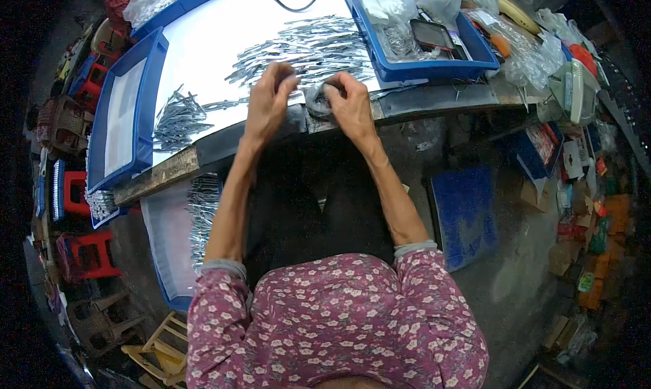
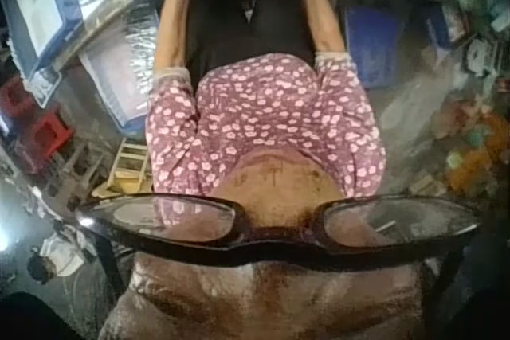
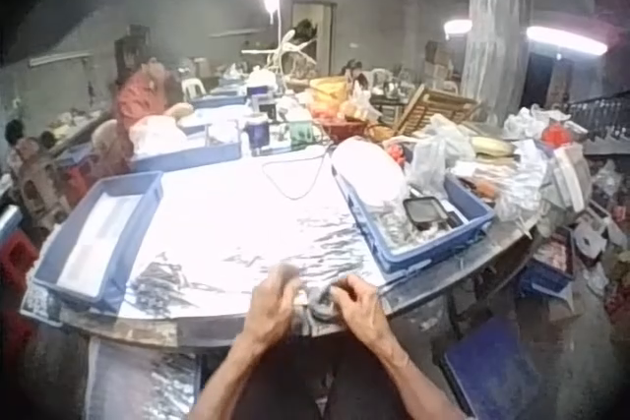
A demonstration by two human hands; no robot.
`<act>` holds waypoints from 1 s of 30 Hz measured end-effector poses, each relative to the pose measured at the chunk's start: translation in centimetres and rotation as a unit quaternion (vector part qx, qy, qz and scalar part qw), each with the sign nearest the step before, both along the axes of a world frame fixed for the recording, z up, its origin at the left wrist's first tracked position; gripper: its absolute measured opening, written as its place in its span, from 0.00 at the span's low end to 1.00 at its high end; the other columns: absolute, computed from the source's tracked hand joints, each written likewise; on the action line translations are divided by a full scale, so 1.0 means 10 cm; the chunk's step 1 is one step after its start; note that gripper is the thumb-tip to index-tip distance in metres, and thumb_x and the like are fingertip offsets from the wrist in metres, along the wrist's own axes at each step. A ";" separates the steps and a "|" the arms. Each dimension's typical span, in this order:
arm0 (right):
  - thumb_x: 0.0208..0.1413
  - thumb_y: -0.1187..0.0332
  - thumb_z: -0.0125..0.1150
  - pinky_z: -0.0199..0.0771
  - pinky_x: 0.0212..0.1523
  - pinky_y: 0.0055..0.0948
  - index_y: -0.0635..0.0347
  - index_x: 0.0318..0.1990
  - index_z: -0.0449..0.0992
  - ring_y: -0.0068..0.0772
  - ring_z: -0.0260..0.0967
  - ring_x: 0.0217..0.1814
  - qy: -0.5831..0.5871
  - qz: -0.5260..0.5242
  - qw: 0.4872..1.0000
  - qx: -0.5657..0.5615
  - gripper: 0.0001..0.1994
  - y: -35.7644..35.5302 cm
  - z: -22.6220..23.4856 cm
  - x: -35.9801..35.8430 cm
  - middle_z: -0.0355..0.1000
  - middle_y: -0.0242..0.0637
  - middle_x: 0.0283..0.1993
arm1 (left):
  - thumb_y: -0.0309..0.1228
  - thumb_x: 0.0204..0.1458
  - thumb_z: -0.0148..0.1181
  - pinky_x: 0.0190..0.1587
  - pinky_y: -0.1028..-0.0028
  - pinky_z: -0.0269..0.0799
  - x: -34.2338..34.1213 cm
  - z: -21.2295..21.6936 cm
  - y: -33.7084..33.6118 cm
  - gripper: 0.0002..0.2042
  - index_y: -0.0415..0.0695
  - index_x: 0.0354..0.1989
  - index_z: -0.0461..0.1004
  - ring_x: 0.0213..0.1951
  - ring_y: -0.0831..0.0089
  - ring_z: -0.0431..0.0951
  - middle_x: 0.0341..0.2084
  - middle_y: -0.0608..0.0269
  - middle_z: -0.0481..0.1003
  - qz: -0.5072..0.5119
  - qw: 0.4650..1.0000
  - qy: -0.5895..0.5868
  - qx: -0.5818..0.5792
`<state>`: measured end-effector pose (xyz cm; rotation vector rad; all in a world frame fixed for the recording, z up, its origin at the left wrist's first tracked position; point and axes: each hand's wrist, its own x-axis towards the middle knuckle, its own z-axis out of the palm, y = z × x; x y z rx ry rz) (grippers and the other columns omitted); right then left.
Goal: Assembling small metal pins into base components using a bench fixture.
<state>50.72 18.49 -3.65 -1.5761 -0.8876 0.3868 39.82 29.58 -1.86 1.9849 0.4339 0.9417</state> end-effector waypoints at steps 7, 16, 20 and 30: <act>0.45 0.72 0.49 0.65 0.38 0.39 0.68 0.31 0.70 0.50 0.66 0.35 -0.228 -0.033 0.970 -0.072 0.08 0.10 -0.17 0.20 0.67 0.51 0.31 | 0.22 0.47 0.49 0.35 0.65 0.69 0.59 -0.13 0.73 0.04 0.36 0.30 0.68 0.31 0.56 0.74 0.28 0.50 0.73 0.043 0.966 0.094 0.238; 0.45 0.73 0.52 0.66 0.39 0.33 0.67 0.33 0.72 0.46 0.67 0.36 -0.285 -0.025 0.953 -0.101 0.08 0.07 -0.20 0.20 0.68 0.48 0.32 | 0.21 0.41 0.50 0.40 0.62 0.62 0.95 -0.32 0.90 0.08 0.44 0.31 0.70 0.37 0.62 0.70 0.31 0.60 0.72 0.110 0.900 0.197 0.373; 0.45 0.73 0.52 0.66 0.39 0.33 0.66 0.33 0.72 0.45 0.67 0.36 -0.275 -0.002 0.958 -0.080 0.08 0.06 -0.20 0.19 0.68 0.46 0.32 | 0.19 0.40 0.50 0.42 0.62 0.62 0.91 -0.46 0.89 0.11 0.45 0.33 0.71 0.38 0.62 0.69 0.31 0.60 0.71 0.114 0.908 0.142 0.378; 0.45 0.70 0.54 0.65 0.36 0.37 0.63 0.30 0.72 0.47 0.66 0.35 -0.327 -0.014 0.937 -0.124 0.06 0.12 -0.16 0.08 0.67 0.44 0.30 | 0.21 0.43 0.53 0.44 0.67 0.64 -0.17 -0.33 0.85 0.07 0.41 0.31 0.73 0.39 0.62 0.69 0.31 0.58 0.72 0.150 0.941 0.115 0.280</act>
